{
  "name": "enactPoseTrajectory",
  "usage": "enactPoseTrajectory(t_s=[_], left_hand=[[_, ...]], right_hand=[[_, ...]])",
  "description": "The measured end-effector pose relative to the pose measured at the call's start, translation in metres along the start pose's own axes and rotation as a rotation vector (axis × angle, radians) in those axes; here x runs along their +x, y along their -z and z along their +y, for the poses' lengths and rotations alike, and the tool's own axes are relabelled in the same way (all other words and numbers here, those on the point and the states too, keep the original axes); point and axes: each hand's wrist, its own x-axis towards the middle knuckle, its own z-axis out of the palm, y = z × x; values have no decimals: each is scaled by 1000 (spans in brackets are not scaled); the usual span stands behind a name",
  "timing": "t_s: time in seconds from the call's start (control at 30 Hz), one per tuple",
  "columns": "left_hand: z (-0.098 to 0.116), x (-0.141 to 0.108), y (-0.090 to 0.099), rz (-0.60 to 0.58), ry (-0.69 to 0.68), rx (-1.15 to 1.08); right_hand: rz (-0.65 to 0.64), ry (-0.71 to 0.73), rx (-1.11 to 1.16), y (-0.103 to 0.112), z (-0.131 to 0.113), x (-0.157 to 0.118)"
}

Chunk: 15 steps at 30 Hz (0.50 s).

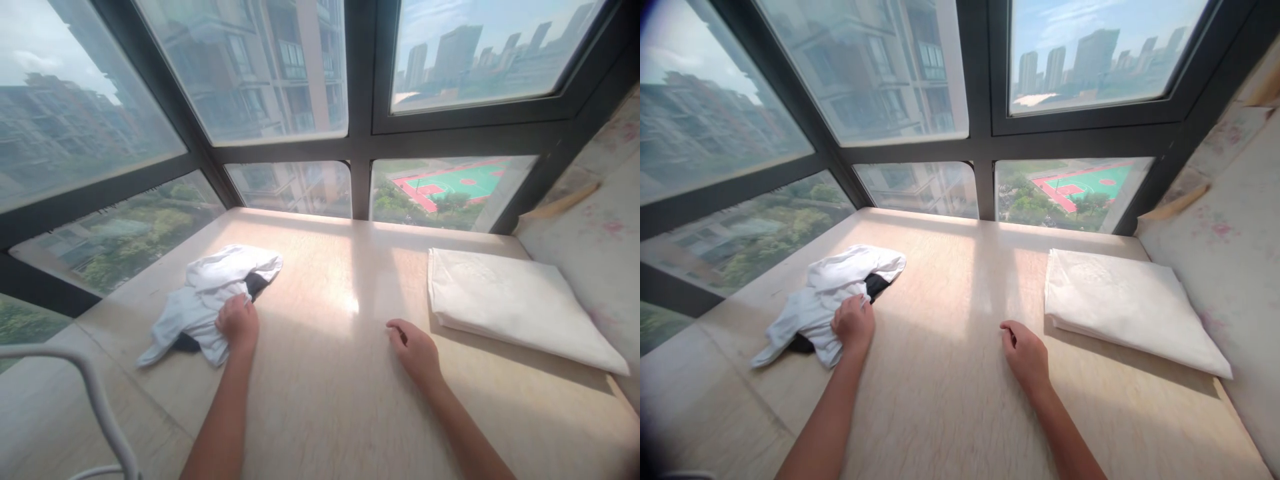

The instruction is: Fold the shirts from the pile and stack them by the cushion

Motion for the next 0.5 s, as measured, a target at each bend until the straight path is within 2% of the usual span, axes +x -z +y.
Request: enactPoseTrajectory(t_s=[0.13,0.3,0.4,0.5], left_hand=[[-6,-6,3,-42,-36,-13],[-2,-4,7,32,53,5],[-5,11,11,26,169,5],[-17,45,20,-74,215,-44]], right_hand=[[17,19,-6,-1,1,0],[28,38,17,-1,2,-1],[40,67,44,0,1,-1],[49,83,38,1,-2,0]])
